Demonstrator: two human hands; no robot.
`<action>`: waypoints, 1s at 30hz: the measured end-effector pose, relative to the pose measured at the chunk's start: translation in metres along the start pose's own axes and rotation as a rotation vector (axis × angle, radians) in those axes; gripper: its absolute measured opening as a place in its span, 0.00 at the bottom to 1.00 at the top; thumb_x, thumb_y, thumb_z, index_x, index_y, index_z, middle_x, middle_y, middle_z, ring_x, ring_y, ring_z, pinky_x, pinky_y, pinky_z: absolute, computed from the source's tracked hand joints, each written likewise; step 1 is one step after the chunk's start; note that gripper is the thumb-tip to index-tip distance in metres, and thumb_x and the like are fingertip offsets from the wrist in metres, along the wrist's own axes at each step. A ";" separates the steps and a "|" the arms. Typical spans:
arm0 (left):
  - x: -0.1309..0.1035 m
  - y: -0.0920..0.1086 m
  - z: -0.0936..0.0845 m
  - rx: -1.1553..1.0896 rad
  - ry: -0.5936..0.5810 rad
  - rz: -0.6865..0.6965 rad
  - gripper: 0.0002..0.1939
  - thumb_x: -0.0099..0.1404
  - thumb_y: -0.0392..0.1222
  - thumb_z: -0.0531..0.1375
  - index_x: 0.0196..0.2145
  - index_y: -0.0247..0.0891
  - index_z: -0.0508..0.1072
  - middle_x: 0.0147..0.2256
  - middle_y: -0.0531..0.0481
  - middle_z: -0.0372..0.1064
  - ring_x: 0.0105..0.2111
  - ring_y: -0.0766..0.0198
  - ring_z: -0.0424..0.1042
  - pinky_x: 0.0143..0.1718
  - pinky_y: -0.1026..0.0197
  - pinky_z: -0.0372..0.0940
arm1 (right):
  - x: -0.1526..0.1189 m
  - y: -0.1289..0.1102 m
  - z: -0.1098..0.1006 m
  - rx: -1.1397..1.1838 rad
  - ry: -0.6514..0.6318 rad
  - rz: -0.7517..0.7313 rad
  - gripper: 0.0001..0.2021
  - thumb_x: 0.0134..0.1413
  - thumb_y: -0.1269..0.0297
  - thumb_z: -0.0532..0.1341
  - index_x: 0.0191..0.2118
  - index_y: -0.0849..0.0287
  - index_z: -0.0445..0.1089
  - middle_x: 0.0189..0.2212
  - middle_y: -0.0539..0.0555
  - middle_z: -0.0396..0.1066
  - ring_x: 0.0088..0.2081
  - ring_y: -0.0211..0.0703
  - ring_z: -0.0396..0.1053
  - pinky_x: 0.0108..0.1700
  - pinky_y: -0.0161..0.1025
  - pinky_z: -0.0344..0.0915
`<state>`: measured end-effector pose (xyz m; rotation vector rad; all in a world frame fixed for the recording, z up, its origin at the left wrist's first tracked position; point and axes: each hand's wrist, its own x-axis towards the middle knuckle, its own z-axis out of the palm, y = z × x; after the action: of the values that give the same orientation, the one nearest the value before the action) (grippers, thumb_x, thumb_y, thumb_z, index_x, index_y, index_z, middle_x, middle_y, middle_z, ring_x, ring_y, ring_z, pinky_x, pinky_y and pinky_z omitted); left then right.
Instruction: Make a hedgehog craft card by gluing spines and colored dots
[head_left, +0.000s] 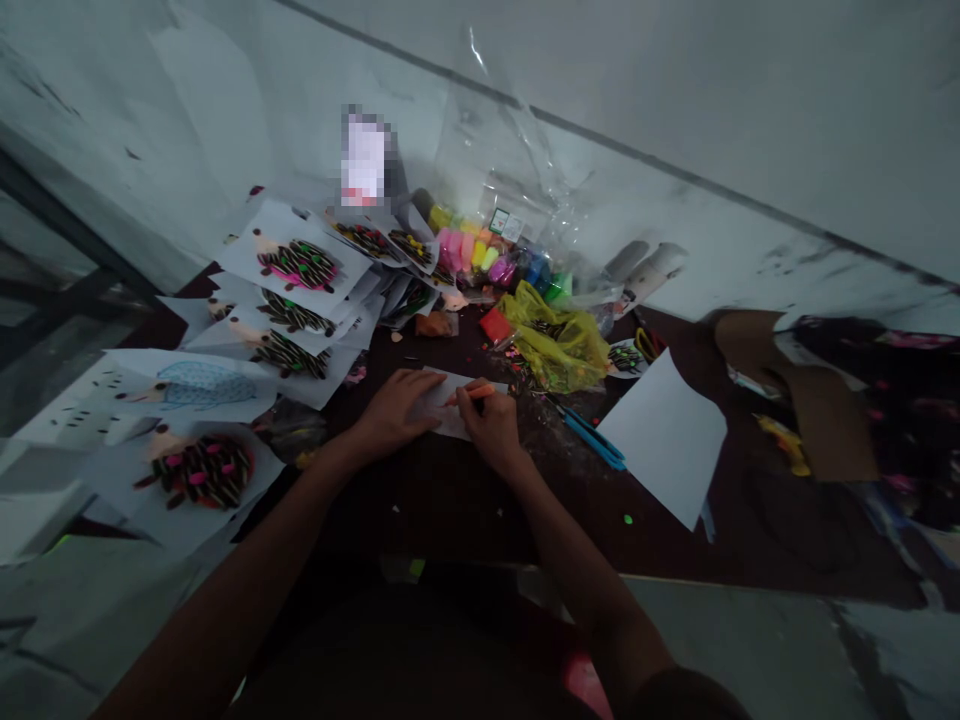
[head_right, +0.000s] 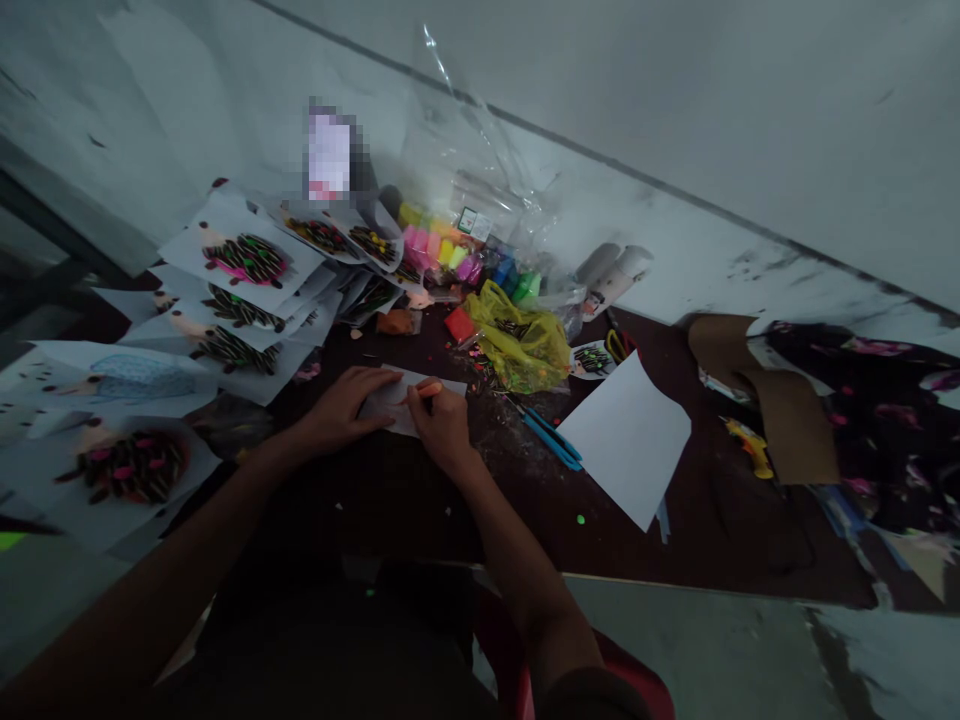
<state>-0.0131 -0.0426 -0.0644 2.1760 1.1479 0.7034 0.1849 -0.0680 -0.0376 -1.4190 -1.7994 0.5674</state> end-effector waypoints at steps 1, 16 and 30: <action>0.000 0.000 0.000 0.000 0.003 0.000 0.30 0.61 0.46 0.65 0.61 0.38 0.70 0.59 0.41 0.71 0.58 0.46 0.66 0.62 0.42 0.60 | 0.000 0.000 -0.001 -0.008 0.004 -0.006 0.15 0.67 0.59 0.56 0.30 0.58 0.73 0.29 0.53 0.76 0.29 0.38 0.72 0.35 0.35 0.66; -0.001 0.005 -0.005 0.025 -0.020 -0.002 0.31 0.61 0.45 0.64 0.62 0.37 0.69 0.59 0.40 0.70 0.59 0.46 0.66 0.62 0.42 0.60 | 0.012 0.008 -0.051 -0.482 0.138 0.203 0.14 0.67 0.58 0.57 0.32 0.60 0.72 0.23 0.54 0.71 0.26 0.44 0.69 0.33 0.38 0.61; -0.004 0.021 -0.009 -0.025 0.172 0.022 0.24 0.63 0.40 0.56 0.56 0.37 0.73 0.54 0.40 0.73 0.56 0.47 0.69 0.61 0.40 0.62 | 0.011 -0.016 -0.093 -0.844 -0.383 0.551 0.22 0.68 0.49 0.57 0.44 0.64 0.79 0.42 0.69 0.80 0.47 0.57 0.78 0.44 0.42 0.67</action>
<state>-0.0099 -0.0536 -0.0444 2.1436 1.1949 0.9253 0.2470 -0.0720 0.0340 -2.5714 -2.0516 0.3602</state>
